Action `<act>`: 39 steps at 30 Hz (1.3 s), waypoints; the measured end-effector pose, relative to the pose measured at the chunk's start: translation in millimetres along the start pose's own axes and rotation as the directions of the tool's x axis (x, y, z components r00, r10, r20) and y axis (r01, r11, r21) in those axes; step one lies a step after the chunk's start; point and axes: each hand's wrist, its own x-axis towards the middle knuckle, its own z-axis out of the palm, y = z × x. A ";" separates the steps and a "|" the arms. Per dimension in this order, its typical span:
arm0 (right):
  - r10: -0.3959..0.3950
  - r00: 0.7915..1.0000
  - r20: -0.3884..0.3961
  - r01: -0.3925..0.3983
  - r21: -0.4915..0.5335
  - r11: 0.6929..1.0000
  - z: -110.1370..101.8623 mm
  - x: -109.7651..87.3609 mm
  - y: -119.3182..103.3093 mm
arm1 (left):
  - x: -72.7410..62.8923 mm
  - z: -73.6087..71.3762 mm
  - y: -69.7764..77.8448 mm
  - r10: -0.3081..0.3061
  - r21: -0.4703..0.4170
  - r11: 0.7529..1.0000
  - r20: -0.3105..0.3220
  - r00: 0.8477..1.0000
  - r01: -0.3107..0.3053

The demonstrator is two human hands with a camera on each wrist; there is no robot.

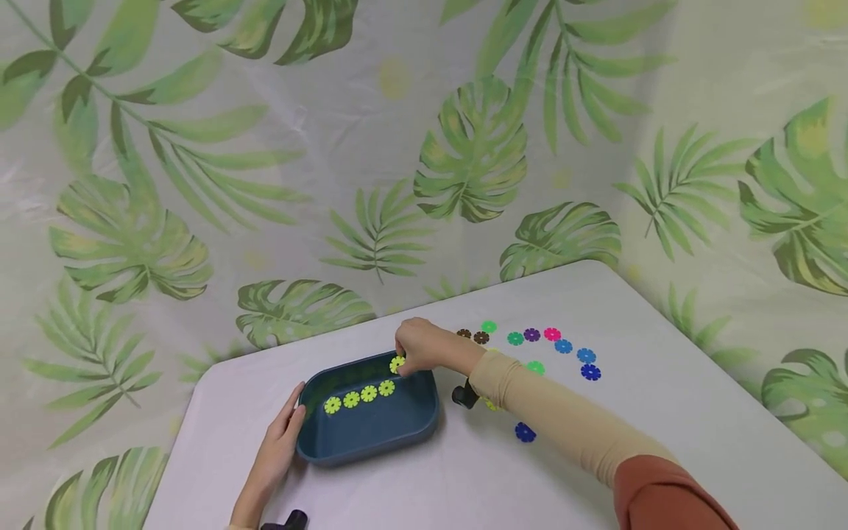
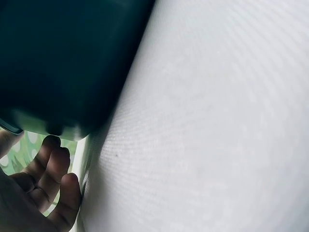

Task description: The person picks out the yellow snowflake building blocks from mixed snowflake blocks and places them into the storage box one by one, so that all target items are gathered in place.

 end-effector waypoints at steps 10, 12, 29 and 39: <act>0.109 0.985 0.134 -0.092 -0.129 0.987 13.2 17.3 -11.1 | 0.1 -0.5 -2.9 -0.007 0.058 0.998 -0.029 1.000 0.009; 0.138 0.979 0.150 -0.114 -0.158 0.981 16.5 18.3 -12.9 | 0.4 -0.2 -4.0 -0.011 0.063 0.998 -0.031 0.999 0.013; 0.167 0.967 0.193 -0.108 -0.283 0.953 34.9 30.4 -19.0 | 0.5 -1.6 -3.1 -0.016 0.039 0.999 -0.017 1.000 0.017; 0.177 0.958 0.224 -0.104 -0.303 0.947 34.1 35.0 -21.1 | 0.8 -1.7 -7.6 -0.022 0.013 1.000 -0.011 1.000 0.022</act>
